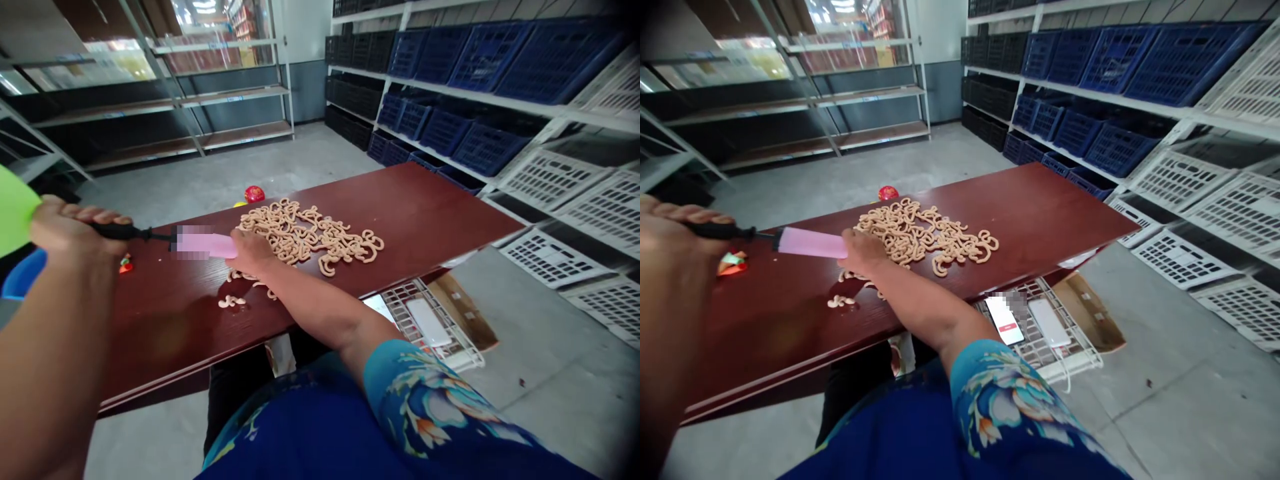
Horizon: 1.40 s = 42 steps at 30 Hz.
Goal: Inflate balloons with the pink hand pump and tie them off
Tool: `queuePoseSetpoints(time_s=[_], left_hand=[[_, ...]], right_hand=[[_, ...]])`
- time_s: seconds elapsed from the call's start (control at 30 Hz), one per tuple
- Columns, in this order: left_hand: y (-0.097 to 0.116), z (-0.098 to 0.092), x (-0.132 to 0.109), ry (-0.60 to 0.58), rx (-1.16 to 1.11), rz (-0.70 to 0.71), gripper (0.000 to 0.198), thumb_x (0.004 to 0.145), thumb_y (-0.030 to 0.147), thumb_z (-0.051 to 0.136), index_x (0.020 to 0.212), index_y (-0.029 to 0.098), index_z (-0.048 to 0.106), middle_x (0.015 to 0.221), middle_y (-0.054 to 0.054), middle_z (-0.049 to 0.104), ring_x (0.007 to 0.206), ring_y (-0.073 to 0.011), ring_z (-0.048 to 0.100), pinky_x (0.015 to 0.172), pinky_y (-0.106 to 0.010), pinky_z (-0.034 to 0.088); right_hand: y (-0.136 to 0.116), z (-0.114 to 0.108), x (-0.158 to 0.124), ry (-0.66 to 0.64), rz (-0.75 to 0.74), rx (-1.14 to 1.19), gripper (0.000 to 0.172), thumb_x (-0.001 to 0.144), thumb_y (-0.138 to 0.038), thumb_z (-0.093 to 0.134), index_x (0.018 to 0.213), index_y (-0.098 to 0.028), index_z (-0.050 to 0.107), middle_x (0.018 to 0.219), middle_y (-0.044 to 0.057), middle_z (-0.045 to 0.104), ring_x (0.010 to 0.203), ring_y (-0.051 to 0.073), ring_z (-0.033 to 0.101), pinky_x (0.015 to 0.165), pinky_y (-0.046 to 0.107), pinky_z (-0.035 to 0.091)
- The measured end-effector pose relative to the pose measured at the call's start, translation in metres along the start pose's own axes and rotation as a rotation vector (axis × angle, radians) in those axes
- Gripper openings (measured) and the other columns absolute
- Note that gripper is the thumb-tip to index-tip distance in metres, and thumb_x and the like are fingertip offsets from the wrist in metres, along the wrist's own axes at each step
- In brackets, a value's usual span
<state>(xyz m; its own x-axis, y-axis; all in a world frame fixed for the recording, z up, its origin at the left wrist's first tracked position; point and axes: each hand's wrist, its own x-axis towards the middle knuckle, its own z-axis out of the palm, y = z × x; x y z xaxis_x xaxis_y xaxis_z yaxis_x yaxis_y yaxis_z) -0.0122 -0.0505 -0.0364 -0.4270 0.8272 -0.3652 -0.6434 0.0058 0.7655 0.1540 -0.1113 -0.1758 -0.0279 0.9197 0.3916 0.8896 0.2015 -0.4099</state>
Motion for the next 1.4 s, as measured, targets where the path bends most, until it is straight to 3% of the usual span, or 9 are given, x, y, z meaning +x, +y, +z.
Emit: queuePoseSetpoints(time_s=[0.13,0.27,0.57,0.7,0.8,0.97,1.07,1.27,1.4], left_hand=[[-0.019,0.000,0.009,-0.337,0.000,0.152,0.034,0.083,0.025,0.035,0.059,0.018,0.012,0.045,0.006,0.013,0.040,-0.0032,0.020,0.047,-0.015,0.027],[-0.016,-0.005,0.018,-0.348,0.012,0.142,0.033,0.081,0.022,0.036,0.061,0.019,0.009,0.045,0.006,0.012,0.040,-0.0043,0.020,0.048,-0.017,0.024],[0.064,-0.016,0.045,-0.371,-0.024,0.266,0.032,0.078,0.018,0.037,0.062,0.019,0.010,0.046,0.007,0.014,0.038,-0.0049,0.019,0.045,-0.020,0.019],[0.077,-0.015,0.052,-0.378,-0.047,0.311,0.031,0.080,0.020,0.039,0.060,0.019,0.015,0.046,0.006,0.013,0.037,-0.0057,0.019,0.043,-0.020,0.019],[0.059,-0.014,0.046,-0.346,-0.071,0.279,0.030,0.081,0.017,0.038,0.060,0.019,0.017,0.045,0.006,0.015,0.035,-0.0068,0.019,0.041,-0.021,0.018],[0.005,-0.018,0.037,-0.349,-0.122,0.090,0.035,0.084,0.028,0.041,0.059,0.020,0.017,0.045,0.007,0.018,0.034,-0.0062,0.022,0.039,-0.021,0.023],[-0.018,-0.024,0.030,-0.358,-0.153,0.093,0.037,0.082,0.029,0.045,0.059,0.020,0.017,0.046,0.008,0.018,0.034,-0.0066,0.024,0.039,-0.022,0.026],[-0.030,-0.040,0.017,-0.335,-0.197,0.109,0.038,0.083,0.032,0.044,0.059,0.021,0.018,0.048,0.007,0.019,0.036,-0.0068,0.026,0.039,-0.023,0.028],[-0.032,-0.048,0.008,-0.318,-0.230,0.113,0.037,0.084,0.033,0.042,0.059,0.020,0.018,0.049,0.007,0.020,0.036,-0.0066,0.026,0.040,-0.022,0.029]], right_hand=[[0.002,0.000,0.000,-0.020,0.005,-0.008,0.038,0.072,-0.034,0.056,0.103,-0.014,0.047,0.099,0.010,0.059,0.087,0.021,0.054,0.072,0.033,0.041],[0.000,0.000,0.000,-0.015,-0.021,-0.009,0.035,0.075,-0.034,0.052,0.104,-0.015,0.046,0.100,0.009,0.058,0.088,0.021,0.053,0.072,0.032,0.039],[-0.004,-0.002,0.002,-0.002,-0.002,-0.004,0.032,0.071,-0.032,0.056,0.099,-0.017,0.048,0.095,0.008,0.060,0.086,0.020,0.054,0.072,0.030,0.037],[-0.006,-0.001,0.003,-0.002,0.007,-0.005,0.032,0.071,-0.032,0.058,0.098,-0.018,0.050,0.093,0.008,0.061,0.086,0.020,0.055,0.073,0.030,0.037],[-0.006,-0.001,0.002,0.002,0.032,-0.020,0.036,0.070,-0.031,0.059,0.102,-0.017,0.050,0.093,0.009,0.061,0.087,0.021,0.056,0.073,0.029,0.038],[-0.001,0.005,0.002,0.018,0.017,-0.073,0.039,0.070,-0.035,0.059,0.104,-0.018,0.051,0.090,0.009,0.062,0.084,0.023,0.057,0.072,0.030,0.038],[0.001,0.008,0.000,-0.009,-0.004,-0.062,0.048,0.070,-0.041,0.060,0.111,-0.018,0.049,0.094,0.009,0.062,0.086,0.023,0.058,0.072,0.031,0.038],[-0.006,-0.002,-0.004,0.043,-0.154,-0.050,0.072,0.074,-0.054,0.055,0.133,-0.019,0.033,0.115,0.013,0.055,0.101,0.028,0.053,0.084,0.039,0.037],[-0.022,-0.014,-0.009,0.098,-0.387,-0.072,0.068,0.080,-0.037,0.053,0.140,-0.027,0.021,0.119,0.009,0.051,0.102,0.025,0.050,0.088,0.039,0.036]])
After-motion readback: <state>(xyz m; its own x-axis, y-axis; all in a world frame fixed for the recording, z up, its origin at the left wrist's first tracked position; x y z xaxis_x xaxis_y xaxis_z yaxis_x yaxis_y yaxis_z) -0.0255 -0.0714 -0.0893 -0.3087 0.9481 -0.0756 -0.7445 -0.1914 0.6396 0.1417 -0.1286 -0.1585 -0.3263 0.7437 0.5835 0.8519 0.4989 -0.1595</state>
